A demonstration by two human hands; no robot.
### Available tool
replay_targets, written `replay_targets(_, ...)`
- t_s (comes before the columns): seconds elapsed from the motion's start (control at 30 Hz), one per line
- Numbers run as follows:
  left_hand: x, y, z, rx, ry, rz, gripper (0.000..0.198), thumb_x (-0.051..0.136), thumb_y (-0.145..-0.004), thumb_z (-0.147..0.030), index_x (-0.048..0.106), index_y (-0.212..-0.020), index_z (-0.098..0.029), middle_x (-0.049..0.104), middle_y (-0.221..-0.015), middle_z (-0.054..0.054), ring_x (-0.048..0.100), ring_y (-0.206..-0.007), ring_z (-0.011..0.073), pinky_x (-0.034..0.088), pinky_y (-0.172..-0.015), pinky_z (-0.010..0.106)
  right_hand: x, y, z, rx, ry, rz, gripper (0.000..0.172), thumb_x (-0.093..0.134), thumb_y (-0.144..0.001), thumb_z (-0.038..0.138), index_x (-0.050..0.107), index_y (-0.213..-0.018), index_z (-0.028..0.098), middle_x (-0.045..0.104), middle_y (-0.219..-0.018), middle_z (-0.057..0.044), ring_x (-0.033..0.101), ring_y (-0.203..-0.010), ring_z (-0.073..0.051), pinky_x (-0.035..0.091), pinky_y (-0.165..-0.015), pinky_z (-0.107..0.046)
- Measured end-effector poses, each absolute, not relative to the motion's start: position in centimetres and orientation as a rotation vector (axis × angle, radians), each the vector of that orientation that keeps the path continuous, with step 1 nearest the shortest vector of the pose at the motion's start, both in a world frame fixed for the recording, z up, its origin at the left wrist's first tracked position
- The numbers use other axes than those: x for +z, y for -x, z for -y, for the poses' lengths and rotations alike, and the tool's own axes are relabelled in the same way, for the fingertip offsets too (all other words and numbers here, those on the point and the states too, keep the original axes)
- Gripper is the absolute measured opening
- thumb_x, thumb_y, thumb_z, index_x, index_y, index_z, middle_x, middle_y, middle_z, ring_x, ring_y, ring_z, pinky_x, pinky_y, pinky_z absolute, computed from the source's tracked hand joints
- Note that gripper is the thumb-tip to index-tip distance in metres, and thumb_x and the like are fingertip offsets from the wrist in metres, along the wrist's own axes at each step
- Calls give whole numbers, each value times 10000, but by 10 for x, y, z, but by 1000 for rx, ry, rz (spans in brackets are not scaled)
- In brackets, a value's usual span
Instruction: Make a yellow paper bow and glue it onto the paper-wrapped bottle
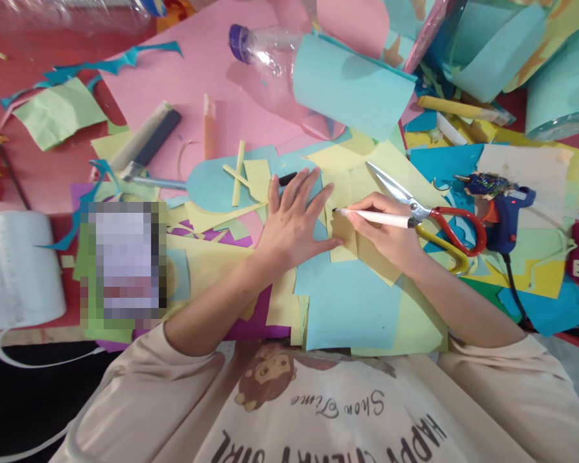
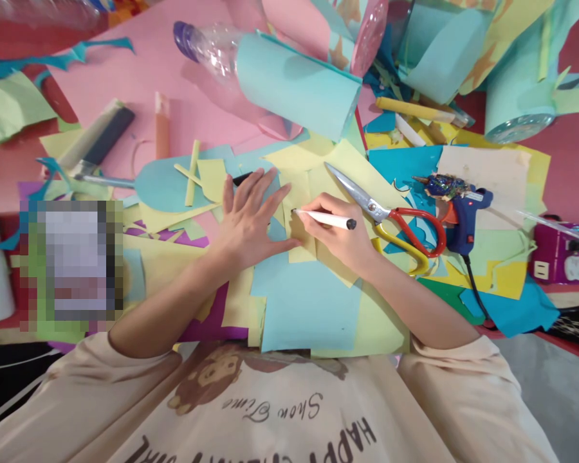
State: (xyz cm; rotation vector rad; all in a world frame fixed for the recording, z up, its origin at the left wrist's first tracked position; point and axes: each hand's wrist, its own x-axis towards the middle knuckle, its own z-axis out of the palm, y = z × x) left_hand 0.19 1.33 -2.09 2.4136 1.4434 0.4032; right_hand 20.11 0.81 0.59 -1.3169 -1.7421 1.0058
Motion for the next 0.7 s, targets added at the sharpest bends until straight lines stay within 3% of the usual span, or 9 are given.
replay_targets(0.33, -21, -1, -13, 413, -2400, -1421, 840, 698, -745, -546, 364, -1467, -275, 320, -1585, 134, 263, -1482, 361, 74, -1214, 621, 8, -201, -7, 1107, 1301, 1758, 134, 646, -877, 294, 657, -798, 186, 644, -690, 11, 518, -569, -93, 399, -533, -237)
replay_targets(0.7, -22, 0, -13, 400, -2406, -1409, 833, 692, -754, -527, 362, -1469, -255, 307, -1590, 142, 255, -1486, 358, 78, -1218, 609, 11, -202, -8, 1200, 1251, 1747, 132, 648, -866, 259, 649, -765, 173, 695, -740, -8, 596, -641, -108, 444, -579, -236)
